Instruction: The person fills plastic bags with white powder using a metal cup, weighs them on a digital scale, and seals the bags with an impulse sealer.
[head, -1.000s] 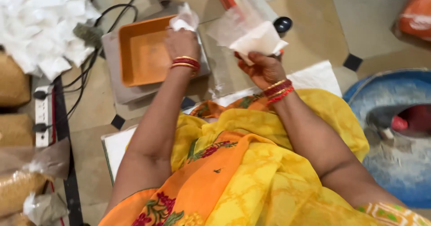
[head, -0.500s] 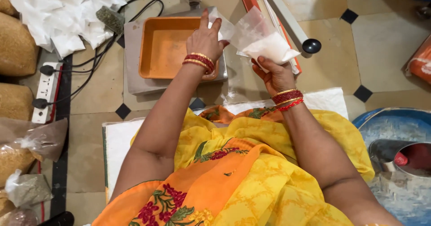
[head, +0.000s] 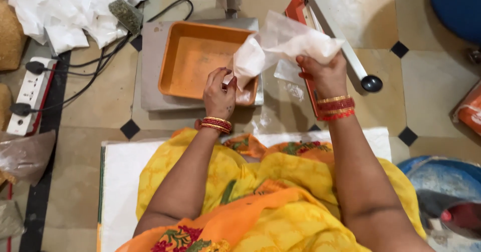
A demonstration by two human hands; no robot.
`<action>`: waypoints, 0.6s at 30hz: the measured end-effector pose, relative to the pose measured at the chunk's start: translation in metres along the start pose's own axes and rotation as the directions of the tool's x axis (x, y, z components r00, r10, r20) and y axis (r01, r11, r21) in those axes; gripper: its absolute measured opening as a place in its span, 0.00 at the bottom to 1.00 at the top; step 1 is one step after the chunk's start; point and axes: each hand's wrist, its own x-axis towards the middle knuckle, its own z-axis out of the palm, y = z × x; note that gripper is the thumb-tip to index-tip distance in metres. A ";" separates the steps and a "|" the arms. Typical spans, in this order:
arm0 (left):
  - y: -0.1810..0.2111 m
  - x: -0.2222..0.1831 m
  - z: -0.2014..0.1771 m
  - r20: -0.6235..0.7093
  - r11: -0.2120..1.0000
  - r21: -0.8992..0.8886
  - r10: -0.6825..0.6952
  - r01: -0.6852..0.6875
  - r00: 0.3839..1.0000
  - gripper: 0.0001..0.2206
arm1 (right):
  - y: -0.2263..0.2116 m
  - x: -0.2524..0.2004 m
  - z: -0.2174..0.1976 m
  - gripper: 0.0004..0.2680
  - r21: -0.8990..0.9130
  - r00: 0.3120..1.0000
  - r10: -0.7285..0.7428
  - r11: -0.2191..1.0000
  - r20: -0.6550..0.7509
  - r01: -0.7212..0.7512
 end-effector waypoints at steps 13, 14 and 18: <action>-0.003 0.006 0.007 0.017 0.996 -0.076 -0.049 0.050 0.999 0.12 | 0.009 0.000 -0.001 0.14 0.027 0.993 -0.118 0.993 0.012 0.117; -0.006 0.008 0.009 0.008 0.997 -0.069 -0.035 0.036 0.999 0.12 | 0.009 0.002 -0.001 0.14 0.074 0.995 -0.101 0.992 0.009 0.100; -0.003 0.012 0.009 0.025 0.994 0.008 -0.105 0.105 0.994 0.15 | 0.006 0.009 -0.001 0.15 0.038 0.994 -0.105 0.994 -0.007 0.105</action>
